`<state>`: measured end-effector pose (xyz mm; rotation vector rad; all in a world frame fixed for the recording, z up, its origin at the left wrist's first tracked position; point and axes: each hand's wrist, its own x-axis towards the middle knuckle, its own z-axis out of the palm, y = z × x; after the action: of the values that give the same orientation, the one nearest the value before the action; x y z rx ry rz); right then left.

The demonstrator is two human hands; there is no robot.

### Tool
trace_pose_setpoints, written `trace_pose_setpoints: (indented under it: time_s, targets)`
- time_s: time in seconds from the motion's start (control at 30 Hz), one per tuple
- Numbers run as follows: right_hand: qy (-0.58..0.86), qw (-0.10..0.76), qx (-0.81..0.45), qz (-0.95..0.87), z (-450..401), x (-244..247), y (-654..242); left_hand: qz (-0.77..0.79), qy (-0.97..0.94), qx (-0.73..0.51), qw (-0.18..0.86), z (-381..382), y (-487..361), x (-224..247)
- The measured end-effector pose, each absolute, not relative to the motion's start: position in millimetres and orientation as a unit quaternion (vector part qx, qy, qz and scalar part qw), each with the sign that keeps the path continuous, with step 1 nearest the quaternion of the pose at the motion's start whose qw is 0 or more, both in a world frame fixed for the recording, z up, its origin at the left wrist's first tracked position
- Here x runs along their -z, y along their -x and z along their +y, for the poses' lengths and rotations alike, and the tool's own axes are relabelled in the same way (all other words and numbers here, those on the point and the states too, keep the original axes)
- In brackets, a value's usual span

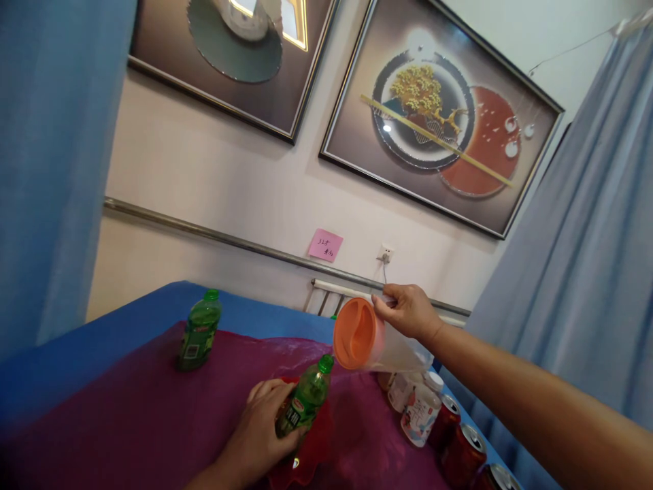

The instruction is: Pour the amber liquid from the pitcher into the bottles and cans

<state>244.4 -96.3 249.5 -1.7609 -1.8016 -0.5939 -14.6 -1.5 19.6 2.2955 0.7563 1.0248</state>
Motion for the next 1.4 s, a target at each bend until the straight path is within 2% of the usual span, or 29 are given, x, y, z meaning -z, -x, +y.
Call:
trace_pose_setpoints:
  time_s: [1.4]
  targets:
    - [0.656,0.269,0.215,-0.672,-97.2,-247.8,-242.5,0.269,-0.852,-0.366,0.261,-3.5,14.9,-20.1]
